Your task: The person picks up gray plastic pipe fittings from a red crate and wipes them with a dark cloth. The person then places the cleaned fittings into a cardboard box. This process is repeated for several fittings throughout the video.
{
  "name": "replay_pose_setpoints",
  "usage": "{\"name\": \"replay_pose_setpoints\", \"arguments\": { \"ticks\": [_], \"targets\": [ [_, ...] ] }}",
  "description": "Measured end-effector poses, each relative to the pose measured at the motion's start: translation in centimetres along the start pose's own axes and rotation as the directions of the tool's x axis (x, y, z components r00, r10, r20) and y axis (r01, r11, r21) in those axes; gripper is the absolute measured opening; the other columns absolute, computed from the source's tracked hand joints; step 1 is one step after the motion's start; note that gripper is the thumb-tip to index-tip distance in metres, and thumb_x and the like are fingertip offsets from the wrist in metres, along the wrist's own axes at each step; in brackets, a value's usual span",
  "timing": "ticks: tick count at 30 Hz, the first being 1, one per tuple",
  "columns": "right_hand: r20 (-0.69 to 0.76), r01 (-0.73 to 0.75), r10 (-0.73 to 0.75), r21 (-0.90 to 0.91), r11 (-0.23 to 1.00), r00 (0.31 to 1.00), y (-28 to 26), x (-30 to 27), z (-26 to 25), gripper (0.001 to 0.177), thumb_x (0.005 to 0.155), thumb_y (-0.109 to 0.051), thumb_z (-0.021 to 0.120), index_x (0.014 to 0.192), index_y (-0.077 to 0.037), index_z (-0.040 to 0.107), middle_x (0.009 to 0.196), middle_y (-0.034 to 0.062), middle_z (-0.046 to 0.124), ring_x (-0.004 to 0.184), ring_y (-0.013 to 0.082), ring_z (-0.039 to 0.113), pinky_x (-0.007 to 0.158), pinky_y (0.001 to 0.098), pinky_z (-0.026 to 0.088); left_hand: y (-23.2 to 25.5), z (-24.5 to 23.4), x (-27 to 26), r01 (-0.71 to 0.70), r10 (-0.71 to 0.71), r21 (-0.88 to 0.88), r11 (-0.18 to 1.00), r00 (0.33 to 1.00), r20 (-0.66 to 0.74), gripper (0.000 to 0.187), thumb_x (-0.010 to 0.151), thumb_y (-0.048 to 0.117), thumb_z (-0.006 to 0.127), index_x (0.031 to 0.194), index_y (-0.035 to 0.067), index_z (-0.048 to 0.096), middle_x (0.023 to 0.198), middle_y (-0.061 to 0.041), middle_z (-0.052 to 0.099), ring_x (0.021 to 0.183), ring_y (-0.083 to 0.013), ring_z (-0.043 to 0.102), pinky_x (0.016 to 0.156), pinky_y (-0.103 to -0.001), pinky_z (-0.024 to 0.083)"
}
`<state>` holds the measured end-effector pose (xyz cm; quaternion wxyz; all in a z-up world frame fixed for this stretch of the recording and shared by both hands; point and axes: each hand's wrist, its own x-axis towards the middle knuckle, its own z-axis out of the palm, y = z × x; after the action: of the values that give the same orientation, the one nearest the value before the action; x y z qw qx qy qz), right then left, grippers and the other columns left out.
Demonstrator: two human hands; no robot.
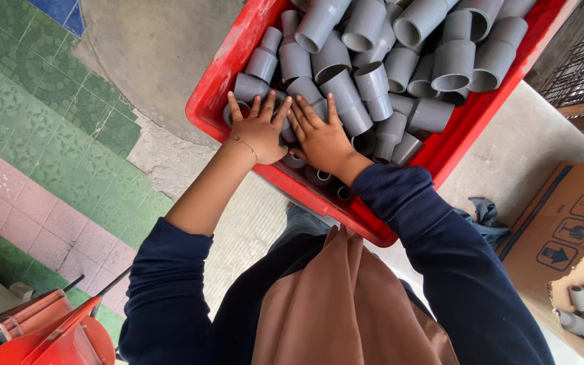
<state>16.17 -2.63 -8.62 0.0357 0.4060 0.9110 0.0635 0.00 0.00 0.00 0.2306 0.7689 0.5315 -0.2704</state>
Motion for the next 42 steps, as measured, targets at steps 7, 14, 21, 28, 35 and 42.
{"name": "replay_pose_setpoints", "arguments": {
  "ticks": [7,14,21,28,35,42],
  "targets": [
    [0.029,-0.082,0.078,0.212,0.974,0.997,1.4,-2.3,-3.5,0.079,0.089,-0.047,0.057,0.155,-0.017,0.026,0.161,0.0097,0.022,0.149,0.0311,0.012,0.110,0.0758,-0.001,0.4,-0.1,-0.7,-0.017,0.020,0.036,0.999,0.995,-0.102,0.097,0.086,0.050,0.056,0.158,0.020,-0.003,0.164,-0.009,0.002,0.149,-0.0367,0.003,0.100,-0.076,-0.022],
    [0.058,-0.206,0.198,0.183,0.961,0.978,3.0,-10.9,-5.0,0.078,0.085,-0.052,0.058,0.153,-0.025,0.031,0.163,0.0082,0.019,0.151,0.0320,0.007,0.106,0.0787,-0.001,6.7,0.6,-3.2,-0.079,0.089,0.066,0.995,0.981,-0.174,0.090,0.085,0.050,0.055,0.156,0.009,0.015,0.161,-0.012,0.019,0.148,-0.0386,0.008,0.100,-0.080,-0.016],
    [-0.018,-0.414,0.431,0.237,0.879,0.902,5.8,-25.2,-8.1,0.078,0.087,-0.045,0.060,0.154,-0.024,0.027,0.162,0.0121,0.015,0.149,0.0358,0.006,0.099,0.0845,0.003,22.9,0.5,-6.9,-0.326,0.372,0.189,0.926,0.871,-0.321,0.093,0.086,0.049,0.058,0.152,-0.003,0.018,0.159,-0.016,0.025,0.147,-0.0401,0.012,0.100,-0.080,-0.011],
    [-0.148,-0.596,0.646,0.276,0.754,0.749,10.1,-49.2,-4.5,0.070,0.092,-0.052,0.052,0.151,-0.020,0.035,0.157,0.0196,0.026,0.146,0.0424,0.013,0.093,0.0833,-0.005,46.0,7.0,-5.0,-0.606,0.665,0.298,0.738,0.578,-0.472,0.098,0.077,0.045,0.072,0.147,-0.008,0.028,0.151,-0.022,0.038,0.142,-0.0436,0.026,0.099,-0.083,-0.004],
    [0.117,-0.807,0.803,0.187,0.559,0.584,13.3,-73.2,2.2,0.093,0.073,-0.054,0.067,0.153,-0.031,0.025,0.159,0.0183,0.021,0.145,0.0449,0.016,0.094,0.0867,0.012,68.7,15.7,-0.5,-0.789,0.859,0.344,0.508,0.496,-0.131,0.105,0.074,0.041,0.075,0.150,-0.003,0.018,0.155,-0.019,0.029,0.146,-0.0384,0.017,0.107,-0.079,-0.009],
    [0.552,-0.827,0.737,-0.143,0.544,0.390,16.7,-89.5,6.8,0.102,0.063,-0.043,0.084,0.146,-0.050,0.026,0.162,0.0003,0.020,0.149,0.0256,0.020,0.114,0.0695,0.012,86.3,26.0,4.5,-0.820,0.840,0.433,0.374,0.498,0.216,0.104,0.076,0.046,0.073,0.151,0.000,0.018,0.157,-0.015,0.028,0.148,-0.0324,0.016,0.110,-0.073,-0.016]
  ]
}}
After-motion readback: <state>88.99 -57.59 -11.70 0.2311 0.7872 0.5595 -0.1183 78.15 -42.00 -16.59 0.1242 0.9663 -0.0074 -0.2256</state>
